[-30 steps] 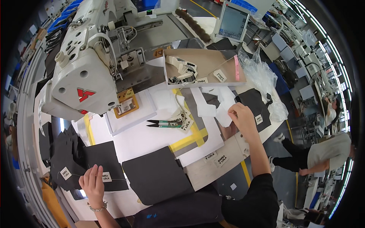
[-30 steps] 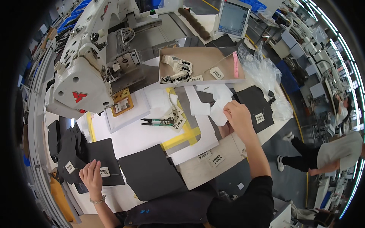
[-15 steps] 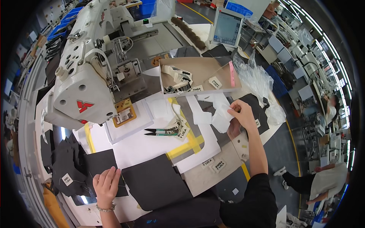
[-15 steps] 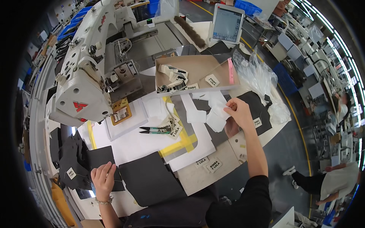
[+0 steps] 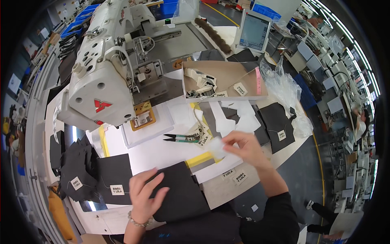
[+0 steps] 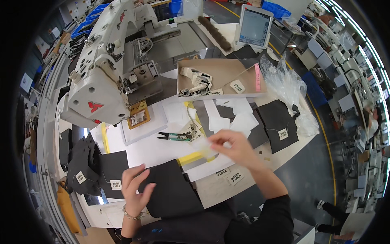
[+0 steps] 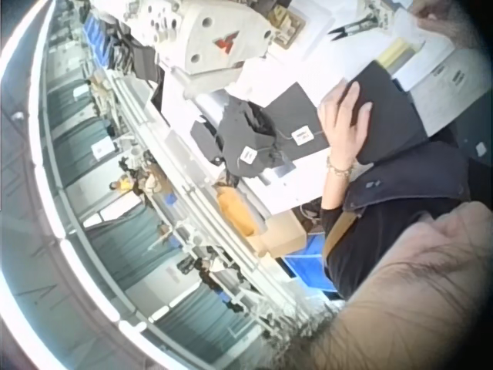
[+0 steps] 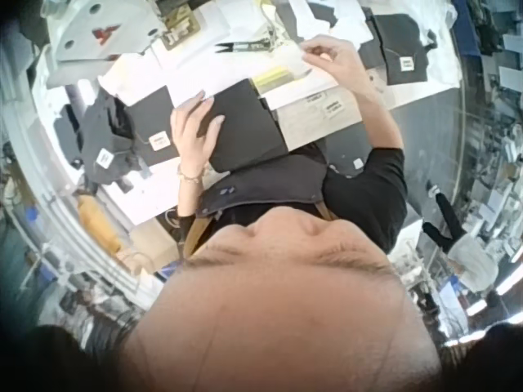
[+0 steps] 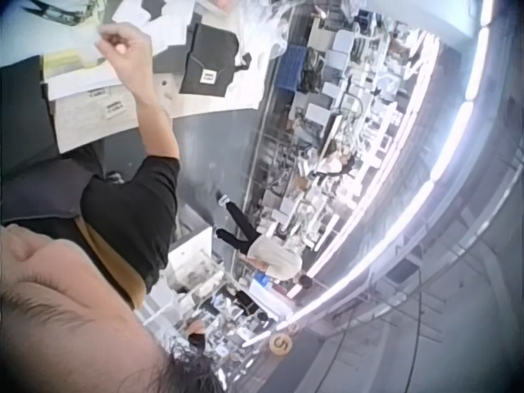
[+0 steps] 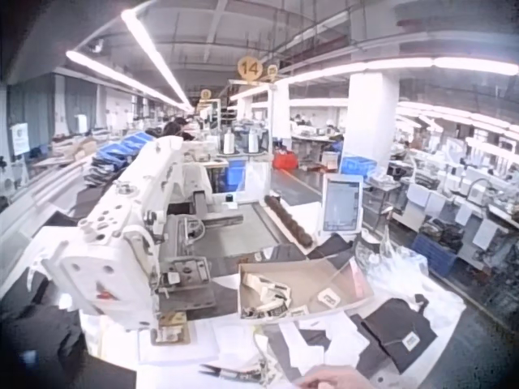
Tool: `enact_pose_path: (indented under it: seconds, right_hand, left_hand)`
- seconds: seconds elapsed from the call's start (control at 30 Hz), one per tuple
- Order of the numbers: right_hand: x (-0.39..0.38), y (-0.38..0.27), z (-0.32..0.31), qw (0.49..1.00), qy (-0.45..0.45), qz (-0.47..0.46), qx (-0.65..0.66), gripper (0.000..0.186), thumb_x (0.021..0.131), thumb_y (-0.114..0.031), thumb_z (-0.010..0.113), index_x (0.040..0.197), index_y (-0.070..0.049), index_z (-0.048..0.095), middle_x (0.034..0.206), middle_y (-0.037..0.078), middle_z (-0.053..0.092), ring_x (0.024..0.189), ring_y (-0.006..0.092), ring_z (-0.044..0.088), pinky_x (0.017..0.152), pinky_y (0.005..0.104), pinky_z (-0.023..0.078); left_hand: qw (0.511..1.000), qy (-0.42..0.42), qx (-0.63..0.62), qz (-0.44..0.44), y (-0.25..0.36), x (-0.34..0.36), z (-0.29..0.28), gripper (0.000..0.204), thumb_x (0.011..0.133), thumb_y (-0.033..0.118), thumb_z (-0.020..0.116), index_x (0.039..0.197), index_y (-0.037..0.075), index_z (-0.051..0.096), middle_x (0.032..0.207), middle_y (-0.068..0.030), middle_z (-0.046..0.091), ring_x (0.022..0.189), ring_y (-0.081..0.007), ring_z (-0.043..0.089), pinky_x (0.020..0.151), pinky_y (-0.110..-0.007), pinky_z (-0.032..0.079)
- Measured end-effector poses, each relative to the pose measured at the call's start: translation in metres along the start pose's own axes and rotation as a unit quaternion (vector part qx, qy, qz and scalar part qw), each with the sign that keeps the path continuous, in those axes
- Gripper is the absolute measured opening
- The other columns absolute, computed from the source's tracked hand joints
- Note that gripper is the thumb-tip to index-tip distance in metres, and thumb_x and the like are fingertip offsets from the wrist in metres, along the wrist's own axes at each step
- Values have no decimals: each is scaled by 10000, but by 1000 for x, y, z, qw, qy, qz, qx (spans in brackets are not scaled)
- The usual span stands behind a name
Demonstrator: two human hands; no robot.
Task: The person sews white rectangular labels onto black fabric pieces using an industrial sewing machine. They align the label on the fabric, guide it under the needle, and sew the edges. After sewing, they trim the excess thread and place the finished piece on a stack.
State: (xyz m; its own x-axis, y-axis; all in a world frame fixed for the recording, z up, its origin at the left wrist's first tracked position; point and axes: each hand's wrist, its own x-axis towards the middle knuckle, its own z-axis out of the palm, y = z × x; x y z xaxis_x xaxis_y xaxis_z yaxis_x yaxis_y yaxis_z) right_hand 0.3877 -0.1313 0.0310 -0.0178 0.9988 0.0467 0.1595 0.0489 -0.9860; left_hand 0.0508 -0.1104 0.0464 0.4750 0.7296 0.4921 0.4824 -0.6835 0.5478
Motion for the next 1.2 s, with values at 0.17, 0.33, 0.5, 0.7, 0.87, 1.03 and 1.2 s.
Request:
enact_pose_path:
  seconds: [0.17, 0.33, 0.5, 0.7, 0.87, 1.03, 1.2]
  right_hand:
    - [-11, -15, 70, 989, -123, 36, 69, 200, 858, -67, 706, 1048, -4, 700, 847, 28, 650, 784, 90, 570, 718, 249, 455]
    - [-12, -14, 88, 989, -115, 26, 93, 242, 831, -4, 719, 1071, 10, 694, 889, 41, 653, 795, 100, 570, 736, 261, 449]
    - [-19, -14, 100, 982, -108, 80, 132, 264, 852, -16, 710, 1106, 29, 655, 906, 58, 670, 798, 101, 613, 690, 231, 471]
    - [-23, -14, 106, 960, -103, 139, 219, 250, 881, -17, 682, 1118, 44, 632, 923, 84, 688, 816, 127, 675, 662, 228, 499]
    - [-24, -19, 107, 964, -99, 128, 210, 296, 887, 4, 652, 1179, 35, 616, 890, 75, 689, 781, 111, 657, 676, 230, 497]
    - [-21, -25, 98, 976, -142, 83, 140, 317, 854, 32, 650, 1168, -11, 650, 869, 61, 687, 736, 98, 628, 686, 227, 475]
    - [-17, -7, 75, 984, -177, 35, 3, 219, 824, -20, 672, 1038, -42, 714, 845, 49, 680, 734, 88, 594, 661, 235, 467]
  left_hand:
    - [976, -90, -189, -53, 17, 20, 30, 581, 752, 116, 799, 1284, 25, 585, 1133, -147, 660, 938, -288, 647, 815, -349, 514]
    - [963, -82, -223, -129, 18, 18, 26, 379, 818, 18, 725, 1190, 46, 658, 943, -114, 701, 750, -196, 657, 647, -271, 524]
    - [950, -14, -257, -179, 18, 12, 29, 251, 847, -2, 694, 1095, 33, 698, 899, -108, 705, 678, -160, 639, 601, -244, 515]
    - [978, 44, -181, -92, 11, 10, 33, 189, 799, -49, 718, 982, 0, 717, 948, -122, 724, 792, -179, 707, 694, -237, 547]
    - [991, 65, -114, -29, 7, 7, 33, 199, 734, -48, 757, 914, 30, 727, 952, -114, 726, 772, -215, 704, 678, -265, 551]
    - [995, 54, -76, 19, 0, 14, 29, 169, 709, -47, 768, 838, 50, 715, 902, -77, 717, 632, -173, 631, 535, -243, 471]
    - [974, -7, -196, -112, 7, 13, 27, 140, 746, -64, 748, 817, 50, 710, 880, -68, 708, 618, -132, 619, 525, -234, 469]
